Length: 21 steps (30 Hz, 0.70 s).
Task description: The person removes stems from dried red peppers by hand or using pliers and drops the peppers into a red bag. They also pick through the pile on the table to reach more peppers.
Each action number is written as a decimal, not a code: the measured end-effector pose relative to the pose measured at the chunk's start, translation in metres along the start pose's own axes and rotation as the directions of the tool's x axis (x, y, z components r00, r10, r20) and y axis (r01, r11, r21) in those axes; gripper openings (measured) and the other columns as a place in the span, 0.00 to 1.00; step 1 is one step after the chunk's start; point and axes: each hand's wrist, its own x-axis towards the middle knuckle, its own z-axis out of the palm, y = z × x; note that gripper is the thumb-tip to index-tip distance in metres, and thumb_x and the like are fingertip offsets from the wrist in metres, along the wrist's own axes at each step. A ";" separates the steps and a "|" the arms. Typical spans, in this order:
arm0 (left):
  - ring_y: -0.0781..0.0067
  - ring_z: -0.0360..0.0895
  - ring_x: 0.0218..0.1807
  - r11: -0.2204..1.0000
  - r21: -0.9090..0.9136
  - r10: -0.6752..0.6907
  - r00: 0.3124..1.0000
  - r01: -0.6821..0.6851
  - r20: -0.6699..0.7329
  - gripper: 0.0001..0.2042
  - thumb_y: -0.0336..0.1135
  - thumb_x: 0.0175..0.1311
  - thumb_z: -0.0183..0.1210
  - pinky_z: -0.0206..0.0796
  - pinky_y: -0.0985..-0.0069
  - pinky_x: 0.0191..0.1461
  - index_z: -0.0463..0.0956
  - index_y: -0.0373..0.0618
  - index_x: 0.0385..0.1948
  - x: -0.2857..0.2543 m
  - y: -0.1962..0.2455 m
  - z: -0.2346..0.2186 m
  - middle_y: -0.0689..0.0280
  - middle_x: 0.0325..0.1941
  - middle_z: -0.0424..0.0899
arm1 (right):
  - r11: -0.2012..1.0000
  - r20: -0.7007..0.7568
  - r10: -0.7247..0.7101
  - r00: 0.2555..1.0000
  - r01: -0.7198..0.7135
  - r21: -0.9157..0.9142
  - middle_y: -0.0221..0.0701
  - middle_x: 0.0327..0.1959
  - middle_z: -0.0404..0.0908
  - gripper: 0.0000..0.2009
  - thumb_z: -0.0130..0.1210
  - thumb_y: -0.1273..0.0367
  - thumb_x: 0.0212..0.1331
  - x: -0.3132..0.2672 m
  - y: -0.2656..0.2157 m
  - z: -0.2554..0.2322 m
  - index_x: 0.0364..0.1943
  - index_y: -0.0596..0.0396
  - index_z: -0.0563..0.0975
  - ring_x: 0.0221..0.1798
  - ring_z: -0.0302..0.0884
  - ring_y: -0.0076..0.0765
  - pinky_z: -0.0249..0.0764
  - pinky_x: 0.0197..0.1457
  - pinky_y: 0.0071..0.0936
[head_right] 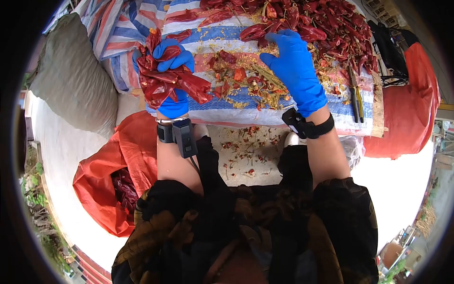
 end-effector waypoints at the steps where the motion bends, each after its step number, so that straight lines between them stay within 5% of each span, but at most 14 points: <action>1: 0.73 0.73 0.33 0.999 0.034 -0.043 0.987 0.038 0.156 0.12 0.41 0.60 0.50 0.62 0.73 0.42 0.65 0.43 0.36 0.000 0.004 -0.003 0.66 0.33 0.73 | 1.000 0.009 0.001 1.000 -0.001 -0.023 0.44 0.51 0.69 0.21 0.63 0.64 0.41 0.001 -0.010 0.002 0.44 0.49 0.76 0.54 0.66 0.47 0.65 0.54 0.38; 2: 0.73 0.73 0.33 0.998 0.041 -0.043 0.988 0.037 0.151 0.12 0.41 0.60 0.50 0.62 0.73 0.42 0.65 0.43 0.36 -0.006 0.007 -0.011 0.66 0.33 0.73 | 1.000 0.009 0.002 1.000 -0.002 -0.014 0.44 0.51 0.69 0.21 0.63 0.64 0.41 0.003 -0.017 0.010 0.44 0.49 0.76 0.54 0.66 0.47 0.65 0.54 0.38; 3: 0.71 0.72 0.39 0.883 0.445 0.129 0.988 -0.151 0.080 0.13 0.41 0.61 0.49 0.61 0.71 0.49 0.65 0.42 0.40 -0.015 0.011 -0.024 0.64 0.36 0.73 | 0.998 0.036 -0.034 0.999 0.036 -0.046 0.43 0.51 0.69 0.21 0.63 0.63 0.41 0.005 -0.025 0.017 0.44 0.49 0.76 0.53 0.66 0.48 0.65 0.54 0.37; 4: 0.68 0.72 0.45 0.578 0.773 0.310 0.947 -0.260 0.086 0.15 0.41 0.61 0.49 0.60 0.68 0.57 0.65 0.41 0.43 -0.019 0.011 -0.024 0.63 0.39 0.74 | 0.994 0.066 -0.070 0.995 0.075 -0.076 0.42 0.50 0.70 0.22 0.63 0.62 0.41 0.007 -0.031 0.024 0.44 0.49 0.75 0.52 0.67 0.48 0.65 0.54 0.36; 5: 0.68 0.72 0.45 0.572 0.779 0.313 0.946 -0.258 0.083 0.15 0.41 0.61 0.49 0.60 0.68 0.57 0.65 0.41 0.43 -0.018 0.012 -0.025 0.63 0.39 0.74 | 0.993 0.012 -0.110 0.994 0.110 -0.044 0.40 0.47 0.72 0.19 0.63 0.62 0.40 0.007 -0.031 0.037 0.39 0.51 0.77 0.48 0.68 0.48 0.67 0.50 0.37; 6: 0.66 0.70 0.49 0.691 0.680 0.270 0.960 -0.246 0.074 0.16 0.42 0.62 0.48 0.57 0.64 0.60 0.64 0.41 0.45 -0.015 0.011 -0.027 0.62 0.41 0.74 | 0.993 0.013 -0.109 0.994 0.109 -0.036 0.40 0.47 0.72 0.19 0.63 0.62 0.40 0.007 -0.030 0.048 0.39 0.51 0.77 0.48 0.68 0.48 0.67 0.50 0.37; 8: 0.64 0.65 0.56 0.879 0.436 0.178 0.981 -0.194 0.077 0.18 0.43 0.64 0.46 0.50 0.56 0.66 0.63 0.40 0.49 -0.004 0.009 -0.027 0.62 0.46 0.72 | 0.987 0.159 -0.111 0.981 0.128 -0.100 0.39 0.43 0.73 0.14 0.63 0.63 0.39 0.009 -0.027 0.065 0.31 0.53 0.78 0.45 0.69 0.47 0.68 0.46 0.38; 10: 0.63 0.65 0.56 0.822 0.522 0.243 0.969 -0.230 0.045 0.17 0.43 0.64 0.46 0.49 0.58 0.67 0.64 0.40 0.48 -0.008 0.018 -0.041 0.63 0.45 0.73 | 0.987 0.108 -0.149 0.983 0.154 -0.044 0.38 0.35 0.75 0.11 0.62 0.65 0.38 0.011 -0.020 0.074 0.26 0.53 0.77 0.40 0.71 0.46 0.68 0.41 0.39; 13: 0.64 0.67 0.53 0.879 0.454 0.193 0.980 -0.148 -0.053 0.19 0.45 0.62 0.48 0.53 0.60 0.65 0.65 0.39 0.45 -0.006 0.018 -0.025 0.62 0.41 0.73 | 0.998 0.200 -0.010 0.980 -0.001 0.055 0.37 0.31 0.77 0.10 0.59 0.65 0.42 0.018 -0.020 0.061 0.30 0.52 0.77 0.37 0.73 0.46 0.70 0.40 0.37; 15: 0.62 0.75 0.40 0.950 0.309 0.058 0.998 -0.050 -0.019 0.19 0.47 0.63 0.47 0.67 0.57 0.51 0.68 0.39 0.44 0.004 0.016 -0.017 0.59 0.38 0.76 | 0.931 0.127 0.184 0.975 -0.214 0.297 0.37 0.29 0.78 0.11 0.57 0.65 0.47 0.018 -0.023 0.044 0.35 0.52 0.76 0.34 0.76 0.43 0.71 0.38 0.32; 16: 0.62 0.75 0.40 0.950 0.307 0.056 0.998 -0.048 -0.019 0.19 0.47 0.63 0.47 0.67 0.57 0.51 0.68 0.39 0.44 0.004 0.013 -0.015 0.59 0.38 0.76 | 0.931 0.126 0.186 0.975 -0.215 0.295 0.37 0.29 0.78 0.11 0.57 0.65 0.47 0.019 -0.025 0.035 0.35 0.52 0.76 0.34 0.76 0.43 0.71 0.38 0.32; 19: 0.68 0.70 0.27 0.694 0.717 0.283 0.895 0.057 -0.345 0.22 0.46 0.59 0.52 0.67 0.71 0.38 0.67 0.37 0.46 0.000 -0.020 0.004 0.61 0.32 0.74 | 0.873 0.108 0.197 0.974 -0.225 0.434 0.35 0.31 0.79 0.10 0.55 0.68 0.51 0.021 -0.032 0.008 0.38 0.53 0.75 0.33 0.78 0.33 0.72 0.36 0.25; 21: 0.70 0.73 0.28 0.714 0.676 0.148 0.903 0.184 -0.402 0.19 0.43 0.56 0.55 0.69 0.72 0.36 0.70 0.40 0.44 0.003 -0.031 0.009 0.63 0.32 0.76 | 0.895 0.084 0.151 0.985 -0.172 0.413 0.35 0.31 0.79 0.10 0.56 0.68 0.51 0.018 -0.040 -0.004 0.38 0.53 0.75 0.33 0.78 0.33 0.72 0.36 0.26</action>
